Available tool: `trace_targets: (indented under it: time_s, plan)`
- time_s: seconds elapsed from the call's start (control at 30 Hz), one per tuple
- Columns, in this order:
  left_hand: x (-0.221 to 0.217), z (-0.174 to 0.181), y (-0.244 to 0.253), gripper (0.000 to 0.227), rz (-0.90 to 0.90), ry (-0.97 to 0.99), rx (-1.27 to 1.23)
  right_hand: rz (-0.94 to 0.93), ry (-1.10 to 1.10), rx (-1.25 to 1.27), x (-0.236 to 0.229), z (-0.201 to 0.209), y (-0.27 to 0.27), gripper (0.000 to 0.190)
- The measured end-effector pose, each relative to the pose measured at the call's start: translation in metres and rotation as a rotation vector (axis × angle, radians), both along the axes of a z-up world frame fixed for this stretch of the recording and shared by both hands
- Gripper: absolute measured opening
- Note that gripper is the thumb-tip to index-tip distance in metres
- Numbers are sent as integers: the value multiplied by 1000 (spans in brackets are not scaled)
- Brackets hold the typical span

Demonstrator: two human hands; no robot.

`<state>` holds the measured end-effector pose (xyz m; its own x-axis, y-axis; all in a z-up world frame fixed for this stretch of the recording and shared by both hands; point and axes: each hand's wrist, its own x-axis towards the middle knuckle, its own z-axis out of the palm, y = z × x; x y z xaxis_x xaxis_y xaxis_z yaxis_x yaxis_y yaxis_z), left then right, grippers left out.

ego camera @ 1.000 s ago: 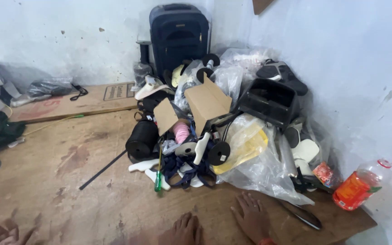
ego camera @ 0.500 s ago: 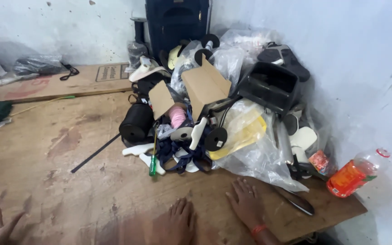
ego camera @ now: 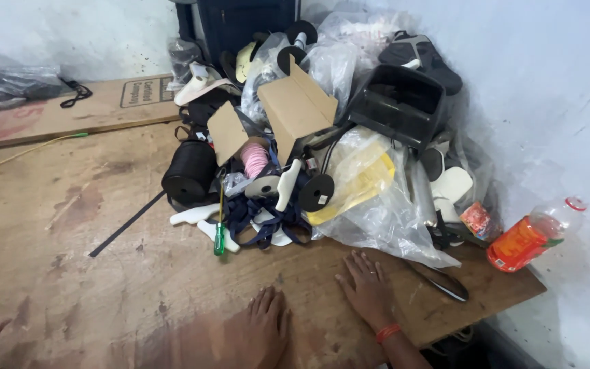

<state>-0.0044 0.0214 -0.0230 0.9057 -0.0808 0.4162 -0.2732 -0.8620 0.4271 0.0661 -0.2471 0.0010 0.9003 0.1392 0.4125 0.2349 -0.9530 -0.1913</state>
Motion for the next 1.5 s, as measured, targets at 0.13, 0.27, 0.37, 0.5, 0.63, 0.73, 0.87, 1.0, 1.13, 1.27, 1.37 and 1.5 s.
trace_targets:
  time_s: [0.13, 0.27, 0.37, 0.5, 0.63, 0.73, 0.87, 1.0, 1.13, 1.27, 1.37, 1.5]
  plan:
    - [1, -8, 0, 47, 10, 13, -12, 36, -14, 30, 7, -15, -4, 61]
    - [-7, 2, -4, 47, 47, 17, -61, 41, 0, 37, 10, -23, -7, 60]
    - [-8, 4, -2, 45, 15, 38, -55, 53, -14, 87, 9, -21, -7, 60]
    - [-8, 0, -4, 44, 22, -3, -99, 25, -11, 46, 5, -14, -5, 58]
    - [-6, -8, -4, 43, 27, -47, -94, 21, -26, 47, 7, -17, -7, 58]
    - [-6, -3, -7, 44, 42, -28, -99, 38, -77, 31, 7, -23, -9, 58]
    - [-7, 2, -5, 45, 34, -8, -105, 28, -47, 35, 4, -18, -8, 58]
    - [-5, -6, -5, 44, 36, -19, -93, 39, -38, 64, 4, -17, -9, 58]
    - [-7, -1, -5, 44, 36, -17, -79, 51, -39, 63, 8, -25, -12, 59]
    - [-10, 4, -5, 47, 36, -11, -82, 55, -33, 92, 5, -18, -10, 58]
    - [-11, 9, -5, 48, 41, 19, -69, 38, -15, 97, 4, -14, -8, 58]
    - [-11, 6, -6, 47, 42, -4, -77, 48, -34, 99, 4, -16, -9, 57]
